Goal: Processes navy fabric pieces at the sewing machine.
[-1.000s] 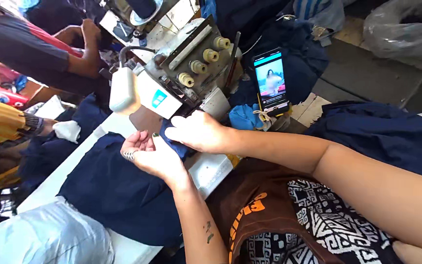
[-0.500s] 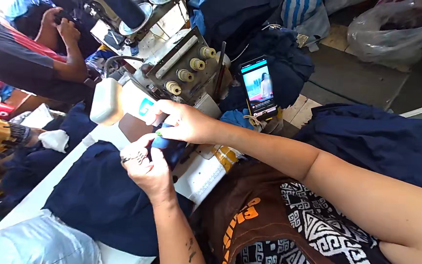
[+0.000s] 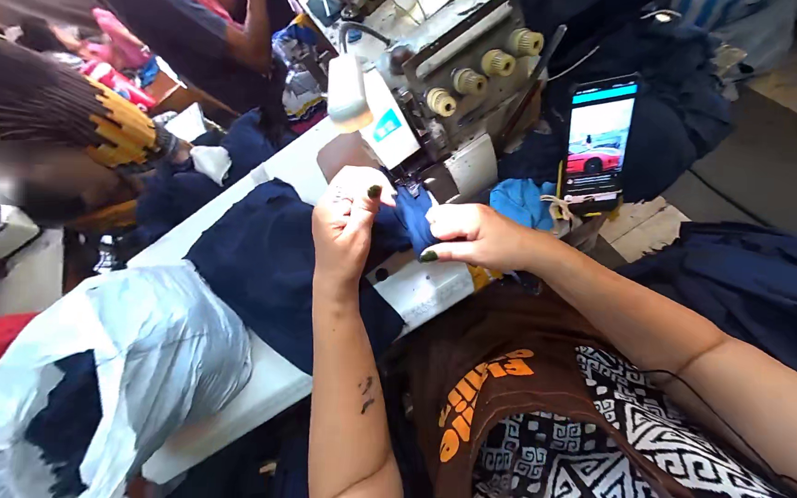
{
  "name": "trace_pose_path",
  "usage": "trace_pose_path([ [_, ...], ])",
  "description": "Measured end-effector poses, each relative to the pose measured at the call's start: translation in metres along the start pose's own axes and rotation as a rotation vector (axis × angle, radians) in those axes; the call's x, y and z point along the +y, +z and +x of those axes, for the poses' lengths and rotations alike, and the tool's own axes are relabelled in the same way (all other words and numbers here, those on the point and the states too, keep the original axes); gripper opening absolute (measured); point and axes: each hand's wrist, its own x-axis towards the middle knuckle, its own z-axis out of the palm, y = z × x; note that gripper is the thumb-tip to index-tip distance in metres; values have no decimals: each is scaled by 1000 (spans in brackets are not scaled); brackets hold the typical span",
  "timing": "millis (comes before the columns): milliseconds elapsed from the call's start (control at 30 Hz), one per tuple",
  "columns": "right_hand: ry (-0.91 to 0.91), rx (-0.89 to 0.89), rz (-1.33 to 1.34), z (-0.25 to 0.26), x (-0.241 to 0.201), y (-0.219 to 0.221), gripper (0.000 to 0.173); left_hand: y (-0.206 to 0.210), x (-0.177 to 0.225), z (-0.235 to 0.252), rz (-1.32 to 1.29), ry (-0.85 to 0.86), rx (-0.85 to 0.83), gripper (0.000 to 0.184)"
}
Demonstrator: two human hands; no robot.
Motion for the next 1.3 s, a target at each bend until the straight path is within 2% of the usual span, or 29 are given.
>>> trace_pose_path([
  [67,-31,0,-89,-12,0,-1,30,-6,-9,-1,92,-30,17,27],
  [133,-4,52,-59,-11,1,-7,27,-7,-19,-2,211,-42,-58,23],
  [233,170,260,58,3,-3,-15,15,-5,-28,-6,379,-30,-225,24],
  [333,296,260,282,19,-2,-21,14,-13,-19,-6,556,-11,-344,23],
  [433,295,240,372,29,-1,-25,17,-23,-7,-6,423,-6,-422,27],
  [533,253,253,436,39,-5,-32,15,-25,18,-2,131,-21,-532,13],
  [567,240,247,443,43,-6,-32,15,-23,26,1,121,5,-573,12],
  [700,271,181,290,62,-6,-26,19,-14,33,16,370,105,-690,19],
  [833,341,123,76,66,-2,-26,23,-21,21,27,481,185,-619,14],
  [933,326,81,16,59,-3,-25,24,-22,19,31,506,164,-576,24],
  [1033,312,96,70,57,-1,-25,23,-26,22,36,333,112,-613,25],
  [1133,282,89,83,56,3,-24,25,-34,23,41,106,38,-694,19],
  [1300,197,29,41,57,1,-17,20,-40,28,50,322,124,-672,13],
])
